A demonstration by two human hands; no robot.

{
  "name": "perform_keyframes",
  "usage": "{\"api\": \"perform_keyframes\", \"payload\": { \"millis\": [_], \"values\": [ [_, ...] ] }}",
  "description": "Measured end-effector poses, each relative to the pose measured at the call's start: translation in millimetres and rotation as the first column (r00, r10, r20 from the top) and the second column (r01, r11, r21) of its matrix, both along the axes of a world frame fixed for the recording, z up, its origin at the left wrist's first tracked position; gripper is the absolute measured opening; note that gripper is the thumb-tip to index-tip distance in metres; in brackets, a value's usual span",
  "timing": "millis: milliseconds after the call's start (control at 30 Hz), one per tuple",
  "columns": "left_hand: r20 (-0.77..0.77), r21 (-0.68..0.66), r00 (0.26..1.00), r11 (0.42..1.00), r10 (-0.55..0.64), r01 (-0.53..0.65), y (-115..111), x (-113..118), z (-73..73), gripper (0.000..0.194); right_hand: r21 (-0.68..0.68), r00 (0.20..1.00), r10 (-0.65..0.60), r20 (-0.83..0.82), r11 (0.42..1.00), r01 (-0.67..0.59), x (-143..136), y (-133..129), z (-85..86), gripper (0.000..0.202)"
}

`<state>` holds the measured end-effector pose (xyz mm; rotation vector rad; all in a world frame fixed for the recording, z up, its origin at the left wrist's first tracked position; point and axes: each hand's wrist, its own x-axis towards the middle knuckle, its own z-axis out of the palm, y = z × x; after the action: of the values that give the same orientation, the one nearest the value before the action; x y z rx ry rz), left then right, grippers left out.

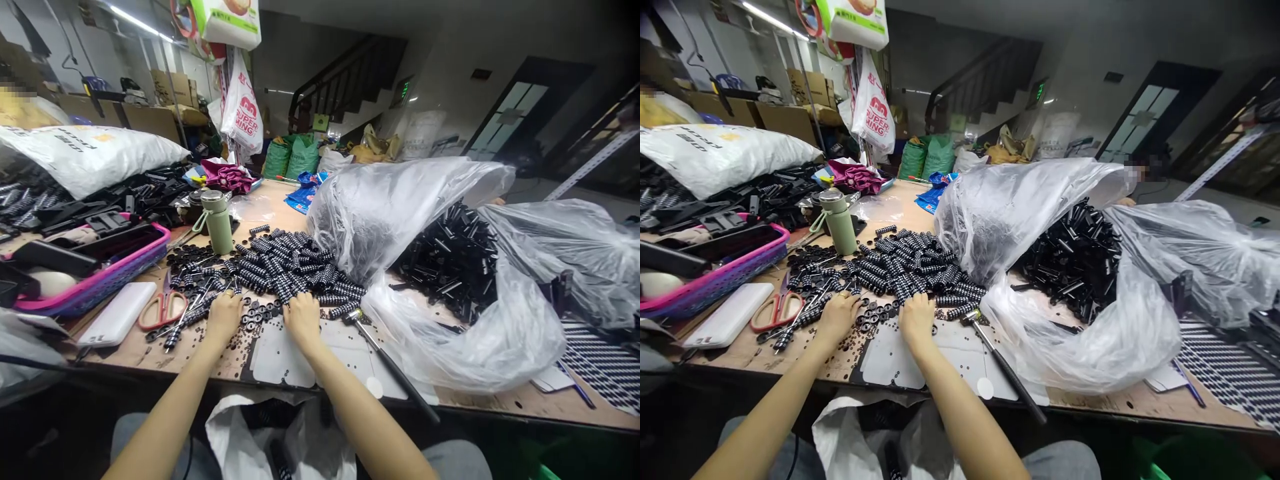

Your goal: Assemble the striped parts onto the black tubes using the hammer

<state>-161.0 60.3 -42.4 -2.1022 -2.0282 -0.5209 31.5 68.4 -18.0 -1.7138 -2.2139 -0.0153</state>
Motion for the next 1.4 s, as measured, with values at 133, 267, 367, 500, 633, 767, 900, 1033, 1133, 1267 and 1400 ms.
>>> {"api": "perform_keyframes", "payload": {
  "millis": [133,267,367,500,633,767,900,1033,1133,1267,1400],
  "values": [
    [0.043,0.087,0.999,0.996,0.014,-0.017,-5.8,6.0,5.9,0.030,-0.065,0.999,-0.041,-0.016,0.997,0.040,-17.9,11.2,-3.7,0.026],
    [0.196,0.192,0.975,0.979,-0.105,0.066,-4.7,17.7,8.2,0.032,-0.130,0.995,-0.066,-0.079,0.990,0.055,-16.5,23.2,-2.7,0.019],
    [0.298,0.227,0.943,0.970,-0.149,0.082,-3.5,28.7,14.2,0.031,-0.156,0.984,-0.062,-0.165,0.987,0.036,-11.1,21.9,0.1,0.017],
    [0.156,0.225,0.929,0.928,-0.336,0.298,-23.1,47.4,33.7,0.038,-0.202,0.948,-0.025,-0.317,0.979,-0.042,6.2,-4.7,2.7,0.014],
    [-0.061,0.072,0.735,0.732,-0.675,0.678,-56.6,65.1,41.0,0.046,-0.339,0.887,0.029,-0.461,0.918,-0.206,45.0,-47.1,5.4,0.016],
    [0.029,-0.025,0.671,0.671,-0.741,0.741,-72.0,74.5,23.7,0.045,-0.477,0.742,-0.045,-0.669,0.791,-0.382,81.6,-64.5,10.7,0.025],
    [0.379,0.003,0.809,0.875,-0.449,0.484,-69.9,79.6,11.6,0.034,-0.259,0.842,-0.095,-0.531,0.964,-0.055,85.1,-50.8,2.5,0.023],
    [0.628,-0.043,0.734,0.929,-0.261,0.367,-69.3,88.1,17.8,0.026,-0.104,0.853,-0.057,-0.519,0.995,0.004,69.3,-39.4,-14.2,0.011],
    [0.662,-0.082,0.710,0.919,-0.238,0.385,-70.9,98.7,20.1,0.028,-0.123,0.808,-0.036,-0.588,0.991,-0.045,64.6,-39.4,-20.0,0.012],
    [0.654,-0.153,0.725,0.901,-0.217,0.407,-71.0,113.6,16.7,0.033,-0.184,0.715,-0.075,-0.695,0.980,-0.076,69.6,-45.1,-16.9,0.012],
    [0.628,-0.186,0.746,0.887,-0.223,0.422,-73.7,122.3,17.7,0.040,-0.267,0.475,-0.174,-0.862,0.954,-0.135,72.7,-55.8,-6.0,0.018]
  ]
}}
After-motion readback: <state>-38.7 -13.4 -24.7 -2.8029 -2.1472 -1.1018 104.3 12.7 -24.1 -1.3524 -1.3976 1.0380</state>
